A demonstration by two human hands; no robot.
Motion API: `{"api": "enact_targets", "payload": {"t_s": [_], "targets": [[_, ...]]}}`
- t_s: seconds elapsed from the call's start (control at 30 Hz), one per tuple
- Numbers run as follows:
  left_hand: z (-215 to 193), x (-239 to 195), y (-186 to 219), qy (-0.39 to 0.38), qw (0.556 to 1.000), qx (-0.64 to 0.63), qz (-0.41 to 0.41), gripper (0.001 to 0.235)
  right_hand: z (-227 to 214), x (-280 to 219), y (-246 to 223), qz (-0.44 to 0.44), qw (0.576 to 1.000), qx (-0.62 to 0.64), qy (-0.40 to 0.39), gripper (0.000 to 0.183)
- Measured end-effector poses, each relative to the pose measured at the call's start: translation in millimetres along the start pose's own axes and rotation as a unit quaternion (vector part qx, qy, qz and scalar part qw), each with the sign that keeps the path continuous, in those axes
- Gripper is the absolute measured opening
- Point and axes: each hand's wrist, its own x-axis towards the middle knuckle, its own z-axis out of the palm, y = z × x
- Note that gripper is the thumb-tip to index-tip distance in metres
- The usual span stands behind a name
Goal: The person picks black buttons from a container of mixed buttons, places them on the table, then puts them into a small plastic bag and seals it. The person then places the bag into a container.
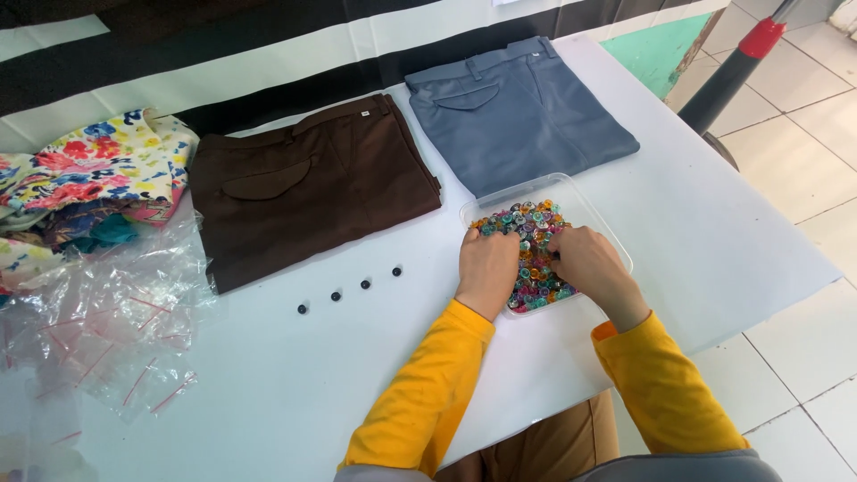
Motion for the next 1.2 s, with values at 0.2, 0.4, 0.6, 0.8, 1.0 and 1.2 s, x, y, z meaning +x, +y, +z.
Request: {"api": "enact_targets", "payload": {"t_s": [0.2, 0.4, 0.6, 0.8, 1.0, 1.2], "targets": [[2, 4, -6, -0.016, 0.998, -0.067, 0.005, 0.009, -30, -19, -5, 0.01, 0.986, 0.165, -0.014, 0.018], [-33, 6, -17, -0.03, 0.962, -0.27, -0.014, 0.028, -50, -41, -4, -0.018, 0.858, 0.514, 0.01, 0.031], [-83, -4, -5, 0.026, 0.884, -0.467, 0.012, 0.029, -52, -47, 1, -0.04, 0.726, 0.687, 0.006, 0.036], [-69, -4, -3, 0.069, 0.925, -0.37, 0.056, 0.026, -41, -39, 0, -0.083, 0.691, 0.719, -0.008, 0.042], [-57, -3, -7, 0.09, 0.945, -0.303, 0.086, 0.029, -47, -43, -12, -0.068, 0.715, 0.695, -0.017, 0.043], [-62, -3, -16, 0.07, 0.927, -0.355, 0.097, 0.026, -46, -45, -18, -0.069, 0.755, 0.651, 0.026, 0.029]]}}
